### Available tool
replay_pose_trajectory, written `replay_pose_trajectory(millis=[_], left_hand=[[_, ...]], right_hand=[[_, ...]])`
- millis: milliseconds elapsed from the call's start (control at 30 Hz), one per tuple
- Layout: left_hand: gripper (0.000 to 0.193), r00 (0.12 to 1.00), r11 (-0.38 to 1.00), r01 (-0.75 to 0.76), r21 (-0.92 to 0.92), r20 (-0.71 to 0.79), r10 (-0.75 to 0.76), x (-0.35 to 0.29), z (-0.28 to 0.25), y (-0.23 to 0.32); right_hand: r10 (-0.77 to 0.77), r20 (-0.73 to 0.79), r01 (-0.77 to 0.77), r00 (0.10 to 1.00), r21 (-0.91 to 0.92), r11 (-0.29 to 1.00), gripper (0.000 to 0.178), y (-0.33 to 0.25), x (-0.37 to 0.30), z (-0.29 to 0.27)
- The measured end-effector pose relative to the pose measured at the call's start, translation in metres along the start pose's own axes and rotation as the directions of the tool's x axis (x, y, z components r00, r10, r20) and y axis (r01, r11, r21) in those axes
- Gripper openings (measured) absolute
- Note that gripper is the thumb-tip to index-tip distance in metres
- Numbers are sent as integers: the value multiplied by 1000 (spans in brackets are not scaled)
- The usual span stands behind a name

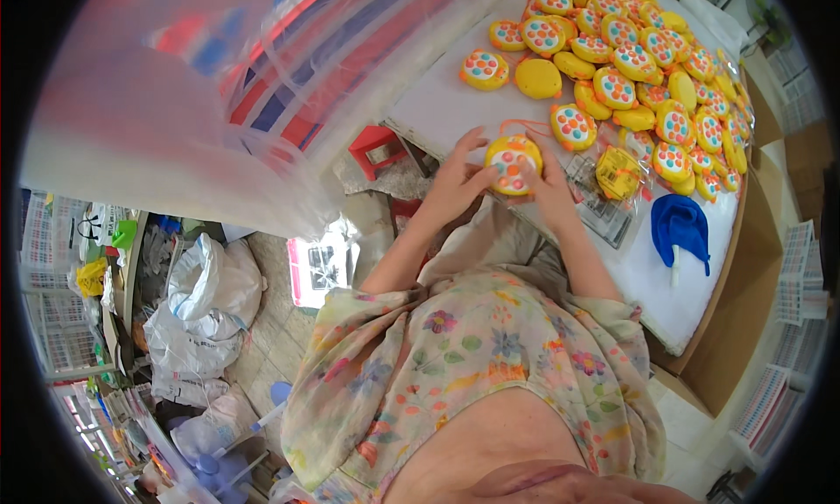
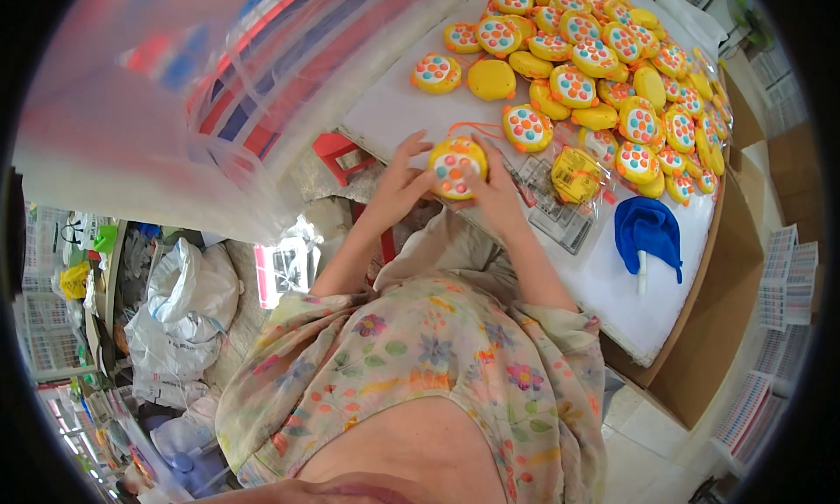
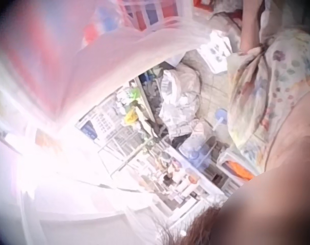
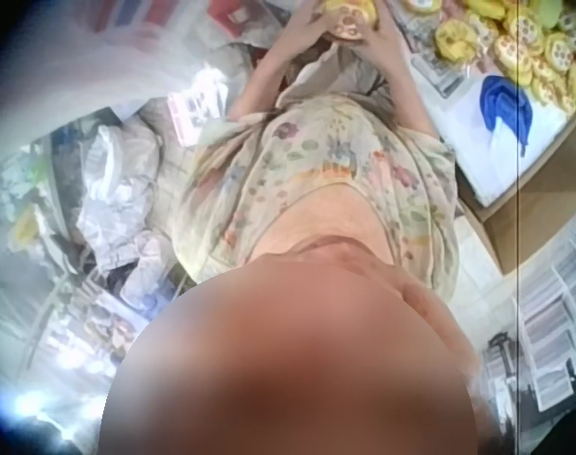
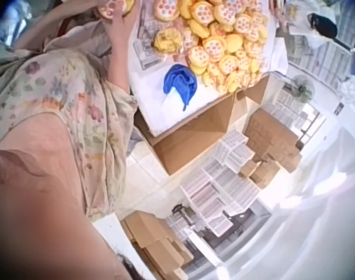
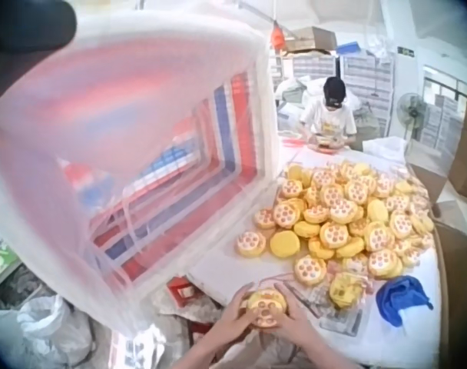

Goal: Packaging small plastic musical toys into individual plastic bags.

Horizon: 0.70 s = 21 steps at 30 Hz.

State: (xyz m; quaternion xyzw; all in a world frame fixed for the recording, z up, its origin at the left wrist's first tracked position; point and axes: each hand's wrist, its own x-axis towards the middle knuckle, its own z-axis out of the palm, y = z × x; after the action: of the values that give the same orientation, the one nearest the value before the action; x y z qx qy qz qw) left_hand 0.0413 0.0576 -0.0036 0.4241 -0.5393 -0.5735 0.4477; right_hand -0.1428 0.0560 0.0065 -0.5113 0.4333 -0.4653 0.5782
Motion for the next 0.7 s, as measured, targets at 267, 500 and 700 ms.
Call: replay_pose_trajectory(millis=[267,500,700], left_hand=[[81,192,489,-136,862,-461,866,-62,-96,43],[93,-26,570,293,767,-590,807,-104,-180,62],[83,120,745,-70,663,-736,666,-108,-205,60]], right_hand=[[-267,-362,387,893,315,867,52,-35,38,-42],[-143,-16,142,990,-6,990,22,42,-2,2],[-253,97,271,963,-369,889,17,33,-8,5]])
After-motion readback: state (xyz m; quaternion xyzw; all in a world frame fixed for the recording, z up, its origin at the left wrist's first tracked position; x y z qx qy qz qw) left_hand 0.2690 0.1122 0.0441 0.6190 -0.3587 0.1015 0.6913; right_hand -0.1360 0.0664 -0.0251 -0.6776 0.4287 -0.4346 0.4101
